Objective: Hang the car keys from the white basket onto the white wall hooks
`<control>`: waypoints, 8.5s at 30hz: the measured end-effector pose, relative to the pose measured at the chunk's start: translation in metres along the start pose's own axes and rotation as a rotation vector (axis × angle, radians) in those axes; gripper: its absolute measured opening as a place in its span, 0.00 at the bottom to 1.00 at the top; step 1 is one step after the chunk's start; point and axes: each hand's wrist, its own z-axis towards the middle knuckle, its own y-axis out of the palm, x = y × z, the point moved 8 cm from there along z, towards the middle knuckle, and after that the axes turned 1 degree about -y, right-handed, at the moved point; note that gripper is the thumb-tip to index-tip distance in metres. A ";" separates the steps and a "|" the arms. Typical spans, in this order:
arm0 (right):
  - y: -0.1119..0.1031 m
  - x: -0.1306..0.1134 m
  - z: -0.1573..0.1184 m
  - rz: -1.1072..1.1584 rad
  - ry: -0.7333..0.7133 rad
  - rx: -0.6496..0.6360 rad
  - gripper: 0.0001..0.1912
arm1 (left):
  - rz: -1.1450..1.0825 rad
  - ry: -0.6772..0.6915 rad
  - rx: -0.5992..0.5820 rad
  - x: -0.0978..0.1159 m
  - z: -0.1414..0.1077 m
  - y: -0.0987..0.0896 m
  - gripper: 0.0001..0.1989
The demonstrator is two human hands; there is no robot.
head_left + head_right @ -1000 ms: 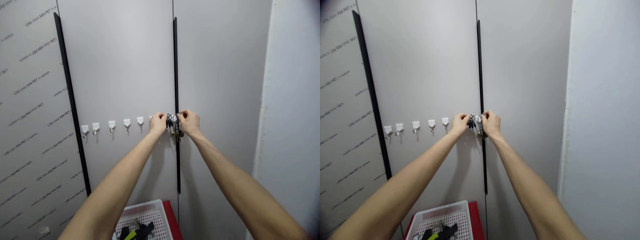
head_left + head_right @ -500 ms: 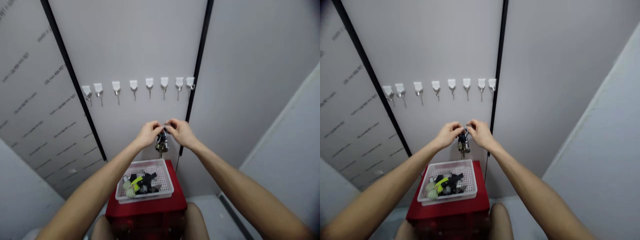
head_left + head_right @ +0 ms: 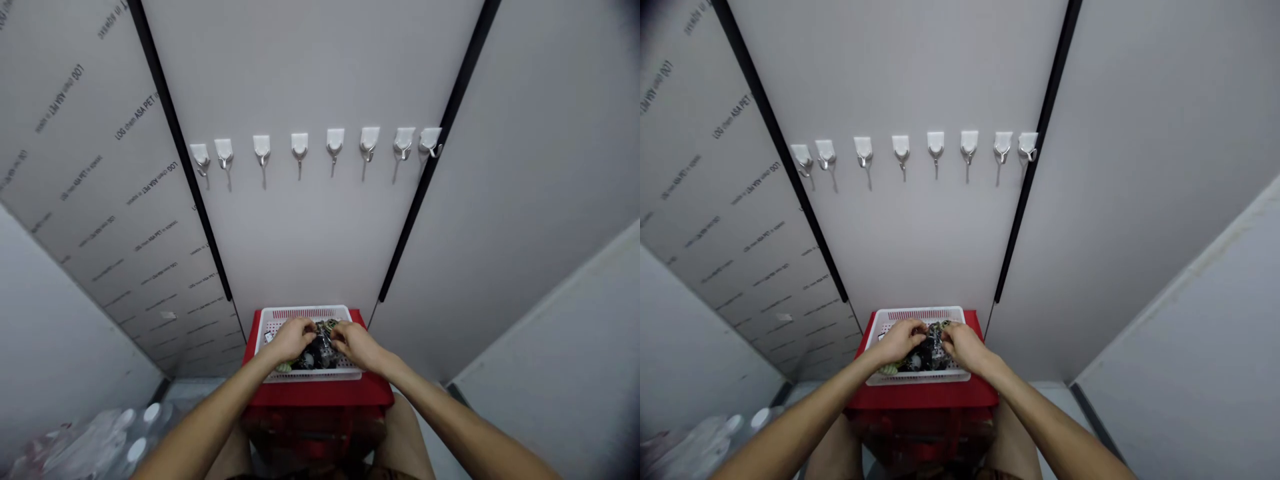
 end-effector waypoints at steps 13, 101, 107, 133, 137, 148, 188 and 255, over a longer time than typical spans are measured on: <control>-0.091 -0.076 0.087 1.032 0.029 -0.040 0.29 | -0.967 0.054 -0.205 0.125 0.044 -0.094 0.30; -0.021 -0.012 0.004 0.078 -0.131 0.277 0.14 | -1.439 -0.400 -0.034 0.025 -0.002 0.009 0.07; -0.020 0.003 0.007 0.172 0.048 0.261 0.12 | -1.388 -0.402 -0.124 0.033 -0.003 0.015 0.07; -0.202 -0.032 0.026 0.606 -0.002 0.651 0.10 | -0.821 0.198 -0.158 0.192 0.077 -0.035 0.14; -0.246 -0.034 0.030 0.604 -0.070 0.862 0.10 | -0.778 0.210 0.026 0.216 0.096 -0.057 0.07; -0.294 -0.018 0.054 0.473 -0.014 1.009 0.13 | -0.482 0.202 0.228 0.241 0.137 -0.078 0.08; 0.037 0.038 0.034 -0.724 0.124 -0.278 0.11 | 0.261 -0.021 0.072 -0.016 -0.011 0.010 0.10; -0.272 -0.036 0.080 0.459 0.026 0.964 0.04 | -0.450 0.155 0.419 0.199 0.132 -0.114 0.13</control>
